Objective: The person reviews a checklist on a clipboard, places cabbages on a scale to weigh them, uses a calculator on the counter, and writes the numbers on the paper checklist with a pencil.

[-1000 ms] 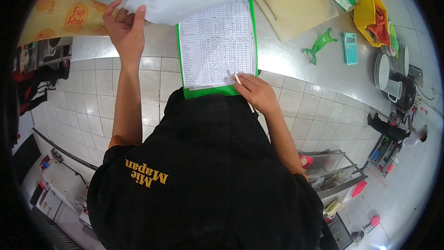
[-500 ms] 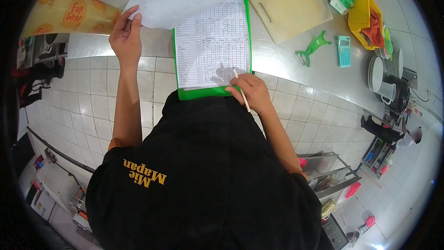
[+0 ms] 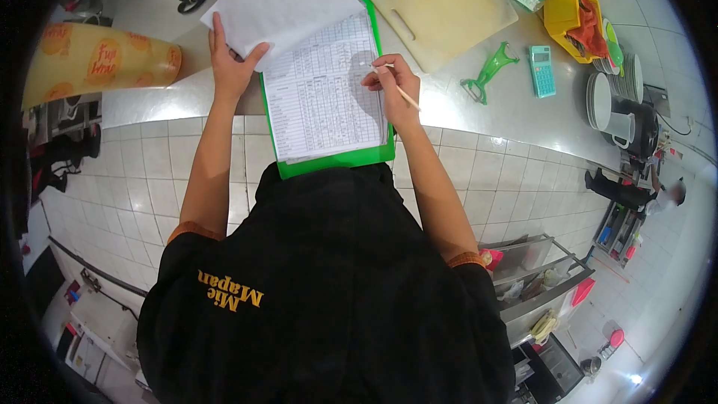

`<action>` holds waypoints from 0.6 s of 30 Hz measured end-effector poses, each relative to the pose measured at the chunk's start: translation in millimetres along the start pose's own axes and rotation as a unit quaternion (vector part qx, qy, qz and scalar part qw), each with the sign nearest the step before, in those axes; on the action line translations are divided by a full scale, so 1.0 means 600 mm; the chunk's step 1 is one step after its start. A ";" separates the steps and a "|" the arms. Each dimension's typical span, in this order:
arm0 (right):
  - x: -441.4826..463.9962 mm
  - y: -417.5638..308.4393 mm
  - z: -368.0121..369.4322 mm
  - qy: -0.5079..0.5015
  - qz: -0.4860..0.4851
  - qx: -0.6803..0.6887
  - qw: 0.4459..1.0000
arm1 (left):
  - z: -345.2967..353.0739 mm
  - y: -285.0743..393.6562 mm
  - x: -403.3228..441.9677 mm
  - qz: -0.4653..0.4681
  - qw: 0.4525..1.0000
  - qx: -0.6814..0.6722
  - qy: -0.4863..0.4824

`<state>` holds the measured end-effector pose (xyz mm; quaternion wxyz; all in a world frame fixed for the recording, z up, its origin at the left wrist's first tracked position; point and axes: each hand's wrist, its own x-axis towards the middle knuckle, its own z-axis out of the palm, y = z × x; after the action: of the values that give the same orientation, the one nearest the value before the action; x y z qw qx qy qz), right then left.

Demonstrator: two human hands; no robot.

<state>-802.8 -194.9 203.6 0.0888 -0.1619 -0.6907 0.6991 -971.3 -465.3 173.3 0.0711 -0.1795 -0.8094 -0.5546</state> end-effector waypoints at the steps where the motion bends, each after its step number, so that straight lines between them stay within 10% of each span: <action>1: 0.007 0.003 0.005 0.003 -0.014 -0.007 1.000 | 0.000 0.002 0.001 -0.012 0.999 -0.036 0.011; 18: 0.041 0.046 0.011 0.043 -0.042 -0.152 0.987 | -0.007 -0.007 0.006 0.110 0.985 0.081 -0.106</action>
<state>-825.1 -193.3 173.7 0.1221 -0.1740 -0.7908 0.5740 -976.6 -469.5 172.5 0.0595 -0.3191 -0.8298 -0.4540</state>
